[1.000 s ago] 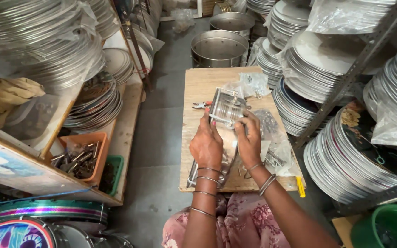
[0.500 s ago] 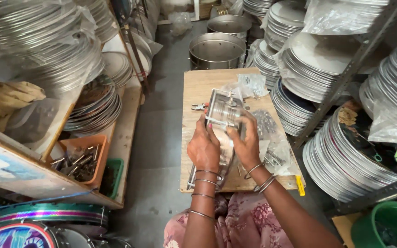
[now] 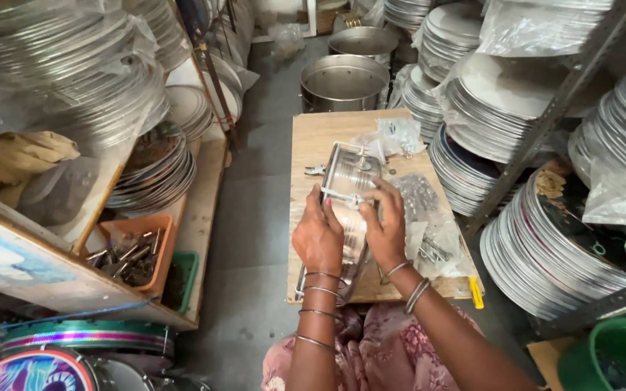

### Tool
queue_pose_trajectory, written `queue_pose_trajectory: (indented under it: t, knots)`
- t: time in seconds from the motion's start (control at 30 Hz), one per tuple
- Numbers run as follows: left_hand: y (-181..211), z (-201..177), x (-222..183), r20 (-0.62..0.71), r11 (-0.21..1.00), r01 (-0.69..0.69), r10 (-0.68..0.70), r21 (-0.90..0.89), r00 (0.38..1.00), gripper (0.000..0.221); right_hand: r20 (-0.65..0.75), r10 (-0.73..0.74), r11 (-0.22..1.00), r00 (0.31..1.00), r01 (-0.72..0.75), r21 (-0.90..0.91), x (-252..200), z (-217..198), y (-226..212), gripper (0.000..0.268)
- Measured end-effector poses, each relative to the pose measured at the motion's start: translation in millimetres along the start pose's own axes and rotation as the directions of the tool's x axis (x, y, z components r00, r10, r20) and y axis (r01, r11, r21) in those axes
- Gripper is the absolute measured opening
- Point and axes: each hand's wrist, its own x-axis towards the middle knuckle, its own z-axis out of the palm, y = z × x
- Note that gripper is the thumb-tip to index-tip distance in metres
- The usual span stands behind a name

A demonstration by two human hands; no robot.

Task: The person assembles a drum by placing a circular metal frame onto the drum head and securing it with metal bolts and brackets around the perimeter.

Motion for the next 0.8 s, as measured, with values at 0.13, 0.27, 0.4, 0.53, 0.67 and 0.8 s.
queue_pose_trajectory:
  t: [0.13,0.27,0.4,0.53,0.67,0.8]
  knots:
    - [1,-2,-1,0.049,0.999,0.034,-0.035,0.018,0.998,0.034,0.020,0.142,0.990,0.990,-0.142,-0.002,5,0,5,0.011]
    - [3,-3,-2,0.071,0.998,0.055,-0.057,0.030,0.996,0.035,-0.005,-0.042,0.997,0.999,0.043,0.063,0,-5,-1,0.020]
    - [4,-2,-3,0.026,1.000,0.004,-0.004,0.024,1.000,0.034,0.010,0.044,0.997,0.999,-0.043,-0.060,0,0,3,0.012]
    - [7,-5,-4,0.077,0.997,0.076,-0.079,0.034,0.994,0.034,0.013,0.042,0.996,0.999,-0.043,0.075,-1,-5,2,0.017]
    - [5,-6,-5,0.036,1.000,-0.001,0.000,0.022,0.999,0.033,-0.014,-0.065,0.997,0.998,0.064,-0.042,-5,-5,-2,0.019]
    - [5,-7,-6,0.036,1.000,-0.018,0.017,0.024,0.999,0.033,-0.040,-0.008,0.985,0.999,0.001,-0.174,-9,-4,-7,0.012]
